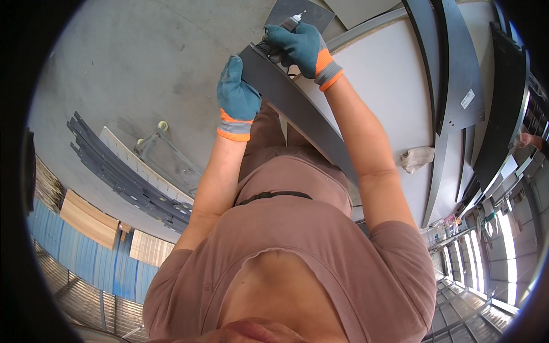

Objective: The person applies adhesive from a tube along the edge of a long dark metal strip, then wipes the surface with a cloth. They move the strip to a stack of similar panels and later return to wipe another strip on the table.

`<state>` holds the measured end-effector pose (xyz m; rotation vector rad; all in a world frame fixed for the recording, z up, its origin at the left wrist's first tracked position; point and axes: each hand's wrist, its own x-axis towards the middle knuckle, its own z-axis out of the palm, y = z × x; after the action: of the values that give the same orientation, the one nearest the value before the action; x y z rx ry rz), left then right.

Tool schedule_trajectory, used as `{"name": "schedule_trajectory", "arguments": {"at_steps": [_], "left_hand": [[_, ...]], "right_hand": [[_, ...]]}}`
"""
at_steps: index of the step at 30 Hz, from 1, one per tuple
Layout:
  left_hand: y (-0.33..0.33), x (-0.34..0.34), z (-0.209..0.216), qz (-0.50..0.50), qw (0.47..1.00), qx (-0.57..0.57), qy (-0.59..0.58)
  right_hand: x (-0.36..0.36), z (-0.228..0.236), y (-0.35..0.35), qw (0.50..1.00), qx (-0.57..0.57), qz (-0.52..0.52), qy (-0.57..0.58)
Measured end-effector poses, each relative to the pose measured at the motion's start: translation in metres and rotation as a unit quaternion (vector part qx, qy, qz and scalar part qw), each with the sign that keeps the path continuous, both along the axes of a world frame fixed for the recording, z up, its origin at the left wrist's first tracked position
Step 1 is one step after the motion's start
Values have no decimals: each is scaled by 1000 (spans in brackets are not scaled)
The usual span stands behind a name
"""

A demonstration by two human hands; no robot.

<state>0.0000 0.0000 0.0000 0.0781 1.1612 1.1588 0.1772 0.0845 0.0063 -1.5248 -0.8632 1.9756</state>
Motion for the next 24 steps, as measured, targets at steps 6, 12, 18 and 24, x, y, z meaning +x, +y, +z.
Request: {"name": "schedule_trajectory", "arguments": {"at_steps": [6,12,18,24], "left_hand": [[0,1,-2,-50,993,32,101],[-4,-2,-17,-128,954,96,256],[0,1,-10,-50,991,21,120],[0,3,-10,-48,987,39,149]], "right_hand": [[1,-6,11,996,-29,-79,-27],[9,-1,7,998,1,-60,14],[0,7,2,999,25,-33,4],[-1,3,3,998,67,1,-12]]}}
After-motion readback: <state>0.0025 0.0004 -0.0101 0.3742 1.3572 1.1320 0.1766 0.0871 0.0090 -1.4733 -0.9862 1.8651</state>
